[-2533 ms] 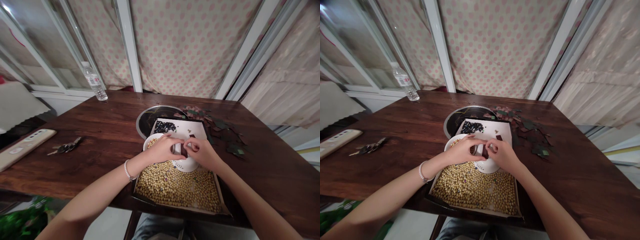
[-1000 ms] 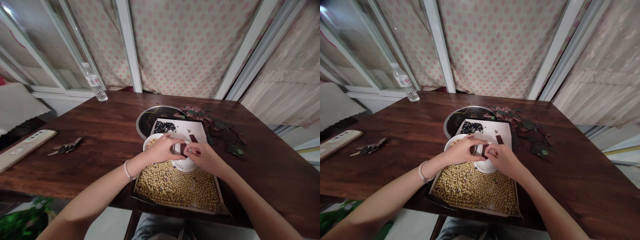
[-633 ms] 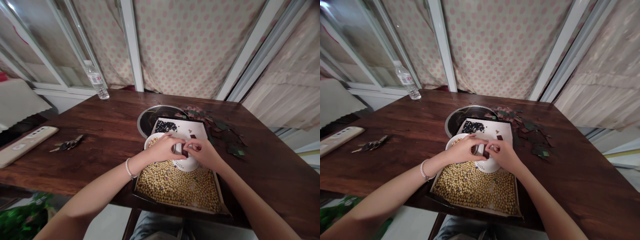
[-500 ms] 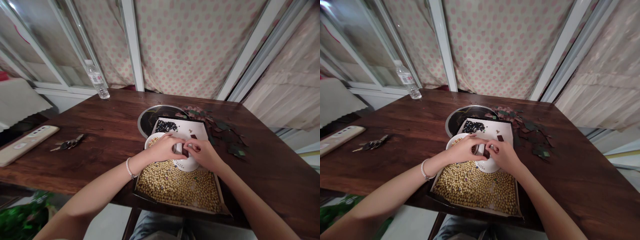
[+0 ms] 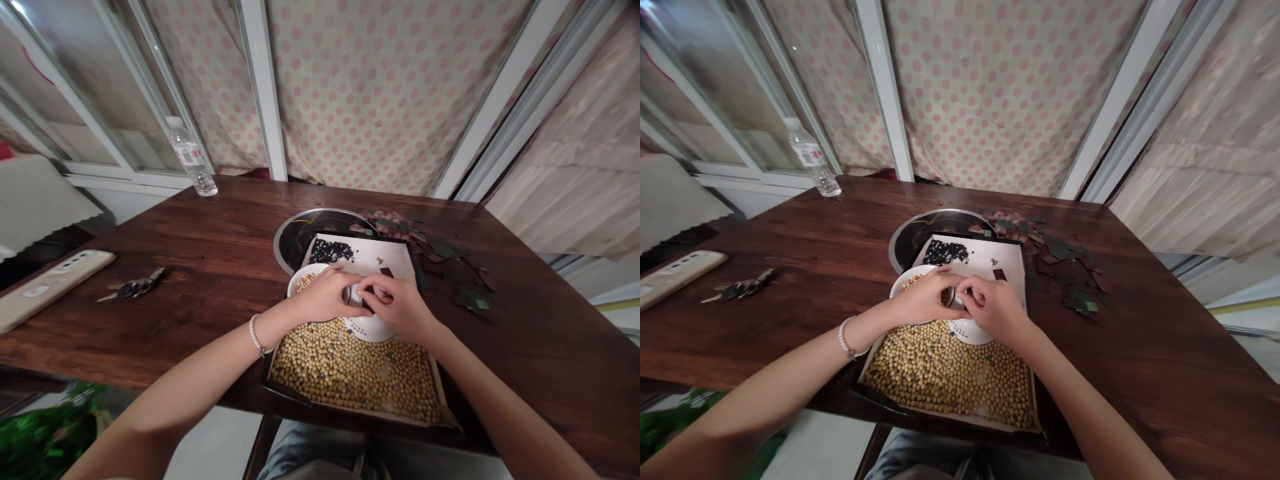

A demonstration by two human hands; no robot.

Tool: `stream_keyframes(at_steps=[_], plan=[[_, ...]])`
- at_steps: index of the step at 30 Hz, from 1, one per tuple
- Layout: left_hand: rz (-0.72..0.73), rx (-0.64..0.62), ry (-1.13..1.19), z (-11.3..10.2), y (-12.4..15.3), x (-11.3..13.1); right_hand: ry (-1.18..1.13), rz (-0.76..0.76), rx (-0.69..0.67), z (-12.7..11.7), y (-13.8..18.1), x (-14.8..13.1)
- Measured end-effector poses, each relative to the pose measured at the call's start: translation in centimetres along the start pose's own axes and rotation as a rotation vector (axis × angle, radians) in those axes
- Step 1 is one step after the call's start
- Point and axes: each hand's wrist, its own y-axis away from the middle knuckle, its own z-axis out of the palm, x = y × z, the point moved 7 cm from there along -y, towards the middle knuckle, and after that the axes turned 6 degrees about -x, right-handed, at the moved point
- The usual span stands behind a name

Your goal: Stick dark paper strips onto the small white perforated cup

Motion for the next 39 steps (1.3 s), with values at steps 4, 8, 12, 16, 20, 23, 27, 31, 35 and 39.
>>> stream_keyframes(at_steps=[4, 8, 12, 16, 20, 23, 27, 31, 35, 39], plan=[[0.003, -0.024, 0.006, 0.0, -0.1, -0.2, 0.105, -0.112, -0.04, 1.1, -1.1, -0.9], [0.017, -0.001, 0.033, -0.2, 0.0, 0.0, 0.045, -0.075, -0.004, -0.5, 0.3, -0.3], [-0.027, 0.024, 0.001, -0.3, 0.2, -0.3, 0.038, -0.111, -0.15, -1.0, 2.4, -0.9], [-0.022, 0.015, -0.019, -0.1, 0.2, -0.4, 0.218, -0.206, -0.367, 1.0, 3.5, -2.6], [-0.013, 0.014, -0.04, -0.1, 0.2, -0.3, 0.461, -0.225, -0.46, 2.9, 3.5, -3.2], [-0.015, 0.008, -0.055, 0.0, 0.2, -0.2, 0.538, -0.21, -0.478, 3.4, 3.5, -3.0], [-0.028, 0.024, -0.074, -0.1, 0.2, -0.3, 0.54, -0.2, -0.485, 3.2, 3.7, -2.7], [-0.029, 0.033, -0.079, 0.0, 0.3, -0.4, 0.543, -0.187, -0.514, 3.2, 3.9, -2.7], [-0.021, 0.037, -0.071, 0.2, 0.3, -0.5, 0.549, -0.211, -0.504, 3.5, 4.0, -2.9], [-0.025, 0.041, -0.07, 0.1, 0.3, -0.5, 0.542, -0.207, -0.466, 3.7, 4.0, -2.9]])
